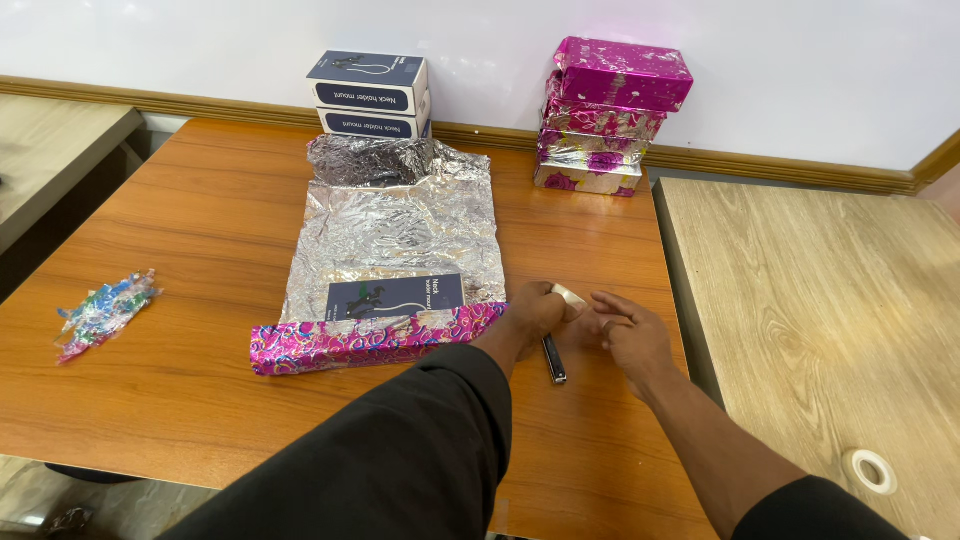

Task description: The person wraps a small rectangular box with silver foil and pink patterned paper on a wooden table. They fold the paper around the box, secure it with clear tape, and trim excess tape with a utility knife. The wrapped box remains on the table at the end.

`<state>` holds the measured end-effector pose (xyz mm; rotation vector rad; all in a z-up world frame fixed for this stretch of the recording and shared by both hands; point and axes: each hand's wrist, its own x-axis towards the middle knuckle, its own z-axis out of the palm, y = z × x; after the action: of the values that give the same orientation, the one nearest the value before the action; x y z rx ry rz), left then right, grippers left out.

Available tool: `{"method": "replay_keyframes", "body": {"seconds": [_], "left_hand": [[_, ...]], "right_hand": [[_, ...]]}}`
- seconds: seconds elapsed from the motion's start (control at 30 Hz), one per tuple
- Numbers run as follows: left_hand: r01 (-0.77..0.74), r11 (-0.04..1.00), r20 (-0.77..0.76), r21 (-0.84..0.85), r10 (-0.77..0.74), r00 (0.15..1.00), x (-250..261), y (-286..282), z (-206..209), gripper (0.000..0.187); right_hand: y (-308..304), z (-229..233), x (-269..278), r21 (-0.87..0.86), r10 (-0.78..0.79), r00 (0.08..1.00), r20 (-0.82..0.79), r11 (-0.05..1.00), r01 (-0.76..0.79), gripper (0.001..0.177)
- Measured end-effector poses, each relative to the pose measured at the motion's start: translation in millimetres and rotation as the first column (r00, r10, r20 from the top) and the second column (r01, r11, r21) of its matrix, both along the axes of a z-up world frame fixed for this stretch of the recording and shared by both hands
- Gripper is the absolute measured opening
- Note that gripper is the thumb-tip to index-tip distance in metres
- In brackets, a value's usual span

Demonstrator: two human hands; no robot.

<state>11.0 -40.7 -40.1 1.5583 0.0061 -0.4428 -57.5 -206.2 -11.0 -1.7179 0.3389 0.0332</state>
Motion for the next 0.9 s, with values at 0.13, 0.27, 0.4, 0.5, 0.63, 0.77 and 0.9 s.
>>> {"method": "replay_keyframes", "body": {"seconds": [0.13,0.27,0.4,0.5,0.63,0.77,0.9], "left_hand": [[0.081,0.911,-0.172,-0.404,-0.162,0.972,5,0,1,0.019],[0.079,0.965,-0.278,-0.250,-0.150,0.949,7,3,6,0.022],[0.060,0.967,-0.355,-0.247,-0.147,0.923,7,-1,9,0.028],[0.001,0.956,-0.386,-0.294,-0.120,0.915,10,-7,10,0.026],[-0.070,0.998,-0.114,0.000,0.069,0.991,16,-6,19,0.034],[-0.183,0.955,0.361,0.234,0.089,0.928,2,11,40,0.035],[-0.214,0.864,0.381,0.456,0.027,0.924,-21,39,64,0.031]], "right_hand": [[-3,2,7,0.086,0.153,0.988,0.018,0.984,-0.154,0.042],[-3,4,9,0.031,0.170,0.985,-0.032,0.985,-0.169,0.037],[0,7,7,0.021,0.149,0.977,-0.149,0.989,-0.148,0.039],[-1,9,4,0.162,0.148,0.984,-0.100,0.978,-0.131,0.035],[0,6,6,-0.129,0.035,0.994,-0.101,0.990,-0.048,0.033],[2,-6,10,-0.709,-0.026,0.996,-0.080,0.704,-0.039,0.033],[3,-21,6,-0.809,0.007,0.997,-0.083,0.583,-0.072,0.028]]}}
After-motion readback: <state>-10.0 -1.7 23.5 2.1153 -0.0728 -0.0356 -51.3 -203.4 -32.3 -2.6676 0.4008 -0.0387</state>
